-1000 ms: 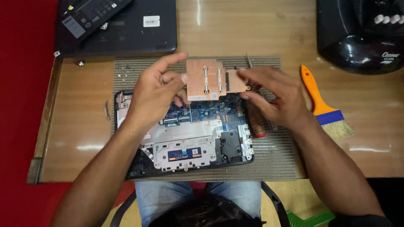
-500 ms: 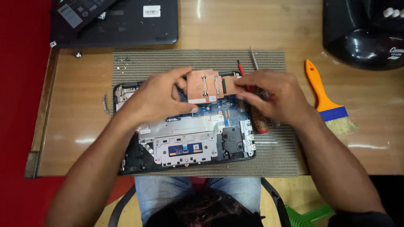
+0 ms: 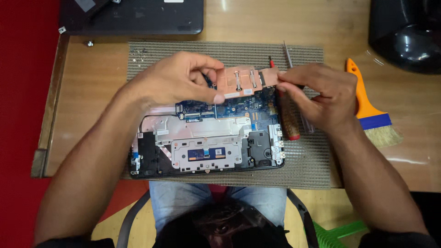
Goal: The person reassembles a disassembled laptop on a workbench. They place a copper heatsink onto the motherboard and use a screwdriver to secure it with screws.
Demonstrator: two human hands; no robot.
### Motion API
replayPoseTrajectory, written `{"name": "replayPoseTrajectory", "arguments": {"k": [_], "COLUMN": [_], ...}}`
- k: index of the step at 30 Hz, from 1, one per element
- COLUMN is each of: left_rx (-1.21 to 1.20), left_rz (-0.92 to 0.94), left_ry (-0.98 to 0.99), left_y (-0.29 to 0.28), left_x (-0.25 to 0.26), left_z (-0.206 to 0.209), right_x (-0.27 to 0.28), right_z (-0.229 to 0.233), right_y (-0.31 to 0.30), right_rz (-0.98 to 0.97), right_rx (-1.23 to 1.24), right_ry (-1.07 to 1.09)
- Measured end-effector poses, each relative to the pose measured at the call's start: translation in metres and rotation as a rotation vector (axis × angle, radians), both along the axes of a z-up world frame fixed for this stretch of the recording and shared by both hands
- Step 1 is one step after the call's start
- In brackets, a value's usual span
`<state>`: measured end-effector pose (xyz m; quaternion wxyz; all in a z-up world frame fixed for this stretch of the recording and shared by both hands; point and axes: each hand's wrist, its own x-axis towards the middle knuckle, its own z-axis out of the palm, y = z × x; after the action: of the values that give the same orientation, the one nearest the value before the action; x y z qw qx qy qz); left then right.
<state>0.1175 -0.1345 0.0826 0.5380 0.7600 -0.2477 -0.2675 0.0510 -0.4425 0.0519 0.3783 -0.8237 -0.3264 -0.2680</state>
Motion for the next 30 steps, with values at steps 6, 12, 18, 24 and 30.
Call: {"name": "replayPoseTrajectory", "arguments": {"k": [6,12,18,24,30], "left_rx": [0.025,0.245,0.243,0.242,0.357], "left_rz": [0.037,0.119,0.096,0.089,0.069], "left_ry": [-0.298,-0.584,-0.531,-0.521,-0.326], "left_y": [0.011,0.004,0.005,0.002,-0.002], "left_x": [-0.008,-0.023,-0.026,-0.026,-0.012], "left_z": [-0.026,-0.052,-0.052,-0.04,-0.009], "right_x": [-0.005,-0.004,0.001,0.004,0.007], "right_z": [0.023,0.026,0.012,0.01,0.004], "right_y": [0.013,0.016,0.004,0.003,-0.011], "right_rz": [0.05,0.094,0.091,0.088,0.124], "right_rx": [-0.096,-0.255,-0.326,-0.348,-0.325], "right_ry": [0.117,0.2,0.264,0.284,0.12]}}
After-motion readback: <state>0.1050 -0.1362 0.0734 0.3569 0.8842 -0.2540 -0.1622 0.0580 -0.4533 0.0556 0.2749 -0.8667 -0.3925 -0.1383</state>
